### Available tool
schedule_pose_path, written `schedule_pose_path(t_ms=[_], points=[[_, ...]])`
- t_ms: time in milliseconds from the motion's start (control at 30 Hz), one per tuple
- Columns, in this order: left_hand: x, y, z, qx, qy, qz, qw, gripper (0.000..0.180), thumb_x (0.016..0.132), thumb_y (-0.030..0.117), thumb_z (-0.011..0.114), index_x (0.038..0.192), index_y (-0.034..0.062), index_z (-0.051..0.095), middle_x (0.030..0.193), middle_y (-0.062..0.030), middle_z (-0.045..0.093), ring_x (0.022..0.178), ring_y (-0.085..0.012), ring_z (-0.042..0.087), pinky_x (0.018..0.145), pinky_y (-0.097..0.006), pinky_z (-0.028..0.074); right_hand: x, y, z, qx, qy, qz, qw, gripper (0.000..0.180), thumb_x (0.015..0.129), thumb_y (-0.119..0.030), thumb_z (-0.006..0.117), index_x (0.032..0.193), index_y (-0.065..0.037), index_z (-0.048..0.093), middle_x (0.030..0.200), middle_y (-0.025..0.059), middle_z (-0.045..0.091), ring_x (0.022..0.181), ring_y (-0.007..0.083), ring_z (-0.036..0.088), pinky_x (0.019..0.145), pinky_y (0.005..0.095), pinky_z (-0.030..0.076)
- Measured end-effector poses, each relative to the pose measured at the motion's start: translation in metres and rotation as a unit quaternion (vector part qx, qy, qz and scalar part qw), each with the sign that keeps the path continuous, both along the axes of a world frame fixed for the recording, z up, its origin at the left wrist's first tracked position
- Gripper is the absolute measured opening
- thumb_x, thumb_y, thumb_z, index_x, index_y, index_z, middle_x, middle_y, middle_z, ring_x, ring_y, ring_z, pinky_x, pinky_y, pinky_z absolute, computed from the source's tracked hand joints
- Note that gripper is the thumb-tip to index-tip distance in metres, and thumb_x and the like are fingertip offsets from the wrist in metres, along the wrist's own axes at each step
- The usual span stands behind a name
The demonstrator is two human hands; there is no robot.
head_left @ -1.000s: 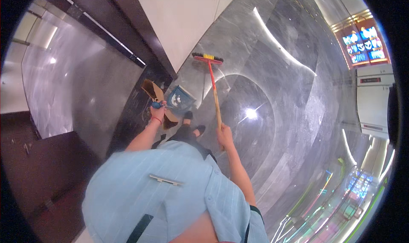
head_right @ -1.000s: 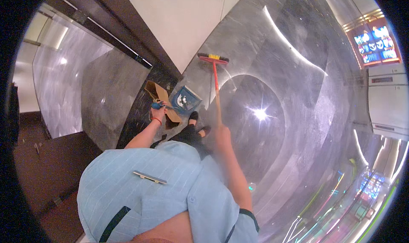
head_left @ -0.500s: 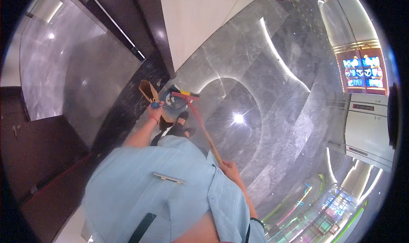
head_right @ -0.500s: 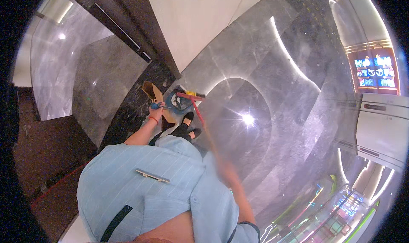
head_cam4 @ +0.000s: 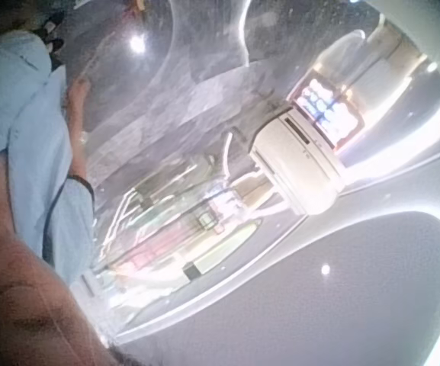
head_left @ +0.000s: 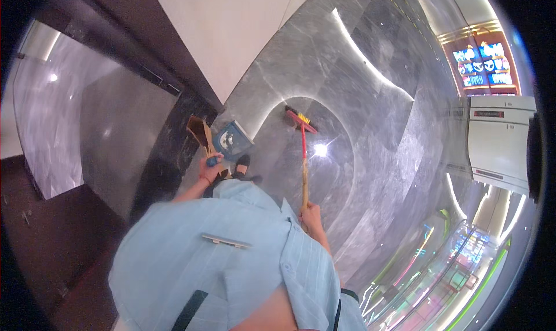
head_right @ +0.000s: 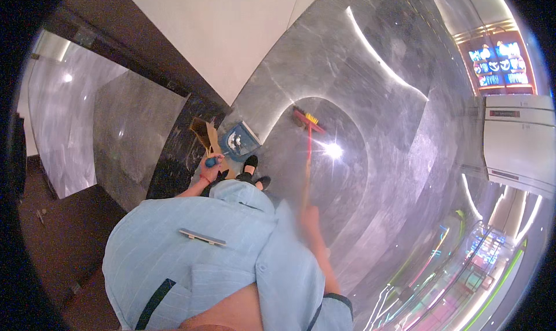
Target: The person sweeps the floor with a broom while carrying a dustpan and walking along a hallway.
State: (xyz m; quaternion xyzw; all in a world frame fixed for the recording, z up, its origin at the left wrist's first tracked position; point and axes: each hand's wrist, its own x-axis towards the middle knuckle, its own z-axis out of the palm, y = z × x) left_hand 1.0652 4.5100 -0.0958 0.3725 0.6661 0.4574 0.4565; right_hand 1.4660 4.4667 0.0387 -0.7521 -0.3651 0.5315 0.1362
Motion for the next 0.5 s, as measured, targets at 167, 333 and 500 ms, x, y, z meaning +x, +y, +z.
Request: schedule_pose_path(t_ms=[167, 333, 500], points=[[0.0, 0.028, 0.01, 0.014, -0.034, -0.008, 0.999, 0.01, 0.074, 0.001, 0.058, 0.083, 0.003, 0.061, 0.082, -0.0059, 0.065, 0.081, -0.014, 0.06, 0.074, -0.029, 0.046, -0.006, -0.009, 0.022, -0.018, -0.071, 0.145, 0.987, 0.023, 0.074, -0.003, 0.052, 0.095, 0.003, 0.06, 0.052, -0.0012, 0.044, 0.043, 0.0066, 0.04, 0.038, 0.0216, 0.03], [0.001, 0.042, 0.001, -0.01, 0.012, -0.012, 1.0, 0.01, 0.075, 0.001, 0.057, 0.084, 0.0036, 0.061, 0.079, -0.0063, 0.065, 0.078, -0.0147, 0.061, 0.072, -0.028, 0.047, -0.013, 0.035, 0.12, -0.176, 0.16, -0.067, 0.969, 0.032, 0.075, -0.005, 0.054, 0.106, 0.002, 0.058, 0.055, -0.003, 0.045, 0.045, 0.0028, 0.039, 0.04, 0.0187, 0.029], [0.009, 0.056, 0.015, -0.046, -0.001, -0.012, 0.999, 0.014, 0.073, 0.0, 0.058, 0.085, 0.0048, 0.062, 0.079, -0.0049, 0.065, 0.077, -0.0119, 0.06, 0.071, -0.027, 0.047, 0.016, 0.046, 0.079, -0.168, 0.119, -0.071, 0.976, 0.035, 0.076, -0.006, 0.054, 0.111, 0.001, 0.056, 0.057, -0.0039, 0.045, 0.045, 0.0042, 0.039, 0.041, 0.0195, 0.03]])
